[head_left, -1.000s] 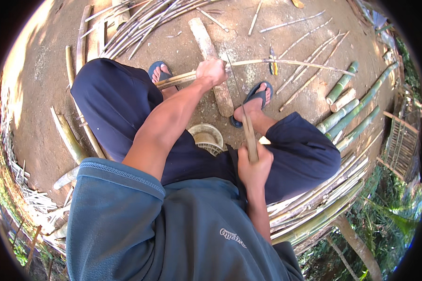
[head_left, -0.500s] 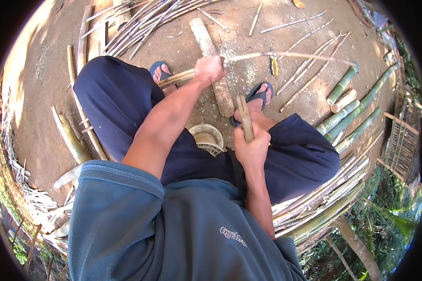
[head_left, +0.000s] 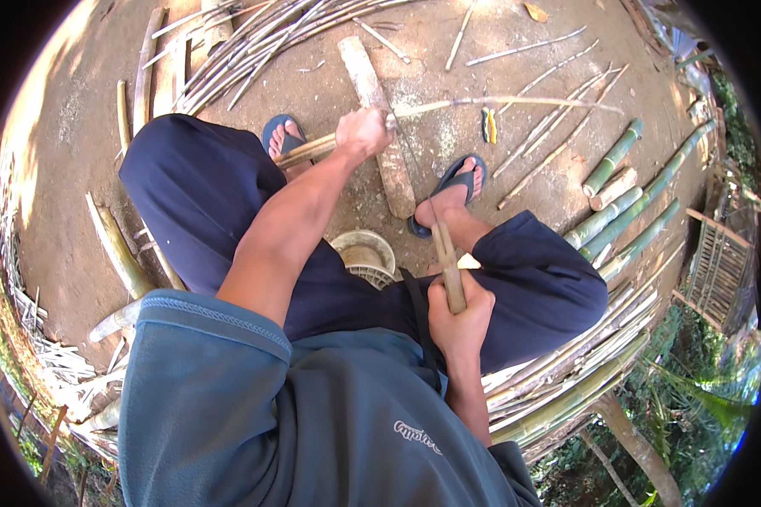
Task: The person sits on the ground and splits long bamboo poles into thin strips using a knife and a wooden mallet. They repeatedly position a bamboo pole on a wooden block, strike it with the mallet to split it, and then separate the resulting strips by hand.
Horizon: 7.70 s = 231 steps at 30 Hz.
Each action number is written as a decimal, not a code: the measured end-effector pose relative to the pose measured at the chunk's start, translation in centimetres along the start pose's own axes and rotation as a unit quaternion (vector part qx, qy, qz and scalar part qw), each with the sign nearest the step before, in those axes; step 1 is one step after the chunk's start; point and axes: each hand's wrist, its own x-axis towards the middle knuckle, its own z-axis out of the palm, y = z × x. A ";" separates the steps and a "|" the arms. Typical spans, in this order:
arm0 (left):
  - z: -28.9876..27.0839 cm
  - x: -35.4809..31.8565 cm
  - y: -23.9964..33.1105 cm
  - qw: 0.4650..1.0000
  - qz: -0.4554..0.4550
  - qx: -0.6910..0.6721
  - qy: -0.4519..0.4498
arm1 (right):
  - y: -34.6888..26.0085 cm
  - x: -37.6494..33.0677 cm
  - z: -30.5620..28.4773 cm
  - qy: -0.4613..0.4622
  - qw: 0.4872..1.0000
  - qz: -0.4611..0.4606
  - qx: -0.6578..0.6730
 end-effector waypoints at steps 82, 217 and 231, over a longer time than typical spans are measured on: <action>3.1 19.0 -5.1 0.951 0.112 -0.083 -0.276 | 8.5 17.8 8.6 -0.031 0.998 0.040 0.049; 3.3 20.8 -10.0 0.993 -0.070 0.045 0.090 | 5.7 22.8 14.0 -0.045 0.991 0.103 0.076; 2.6 20.6 -8.6 0.994 -0.086 0.040 0.060 | 4.9 21.8 13.8 -0.045 0.991 0.098 0.085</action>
